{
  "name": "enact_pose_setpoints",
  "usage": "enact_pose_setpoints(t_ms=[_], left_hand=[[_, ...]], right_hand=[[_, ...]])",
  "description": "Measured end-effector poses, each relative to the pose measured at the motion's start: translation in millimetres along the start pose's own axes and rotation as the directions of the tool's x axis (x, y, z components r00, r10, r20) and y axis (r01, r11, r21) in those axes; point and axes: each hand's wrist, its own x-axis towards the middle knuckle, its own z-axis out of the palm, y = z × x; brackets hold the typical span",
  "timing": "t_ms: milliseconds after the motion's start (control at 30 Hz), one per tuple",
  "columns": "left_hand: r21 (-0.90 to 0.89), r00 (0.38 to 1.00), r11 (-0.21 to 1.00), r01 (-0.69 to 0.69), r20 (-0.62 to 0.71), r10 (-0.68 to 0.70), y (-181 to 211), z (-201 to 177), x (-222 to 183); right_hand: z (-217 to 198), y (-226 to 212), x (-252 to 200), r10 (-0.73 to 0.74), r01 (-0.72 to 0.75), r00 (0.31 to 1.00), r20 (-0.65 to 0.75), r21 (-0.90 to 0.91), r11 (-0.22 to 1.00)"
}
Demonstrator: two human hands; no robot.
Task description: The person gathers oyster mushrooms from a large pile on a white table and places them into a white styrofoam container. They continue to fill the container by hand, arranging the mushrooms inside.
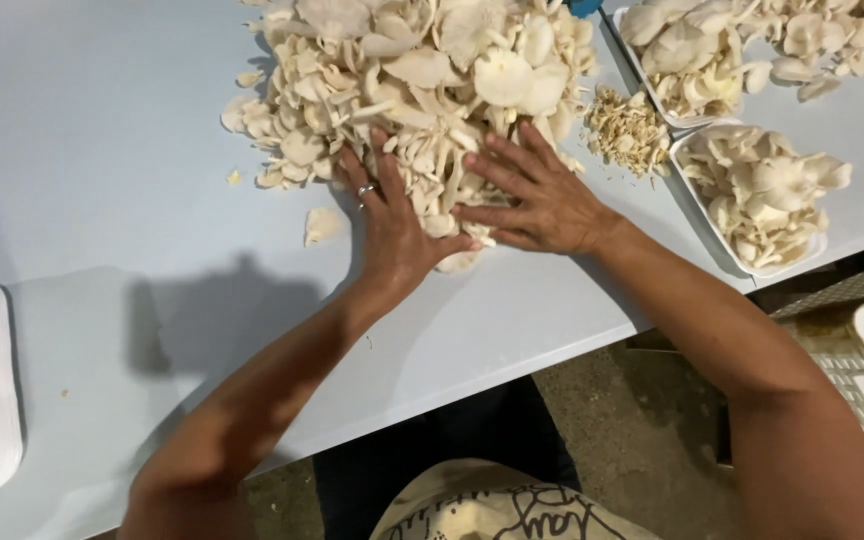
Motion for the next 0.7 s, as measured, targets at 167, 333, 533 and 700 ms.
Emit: enact_pose_setpoints(t_ms=[167,333,533,700], left_hand=[[-0.002,0.995,1.0,-0.013,-0.096,0.013,12.6,14.0,10.9],[-0.015,0.998,1.0,0.003,-0.056,-0.004,5.0,10.1,11.4],[0.008,0.994,0.997,0.077,0.081,-0.077,6.4,-28.8,-10.8],[0.006,0.966,0.987,0.162,0.201,-0.16,15.3,-67.7,-24.7]], right_hand=[[-8.0,19.8,-13.7,-0.003,0.007,0.999,0.053,-0.071,0.997],[-16.0,4.5,-0.8,-0.001,0.001,1.0,-0.001,-0.079,0.997],[-27.9,-24.1,11.1,0.029,-0.029,1.0,-0.01,-0.032,0.999],[-34.9,-44.6,8.7,0.099,-0.098,0.995,-0.008,0.013,0.995]])
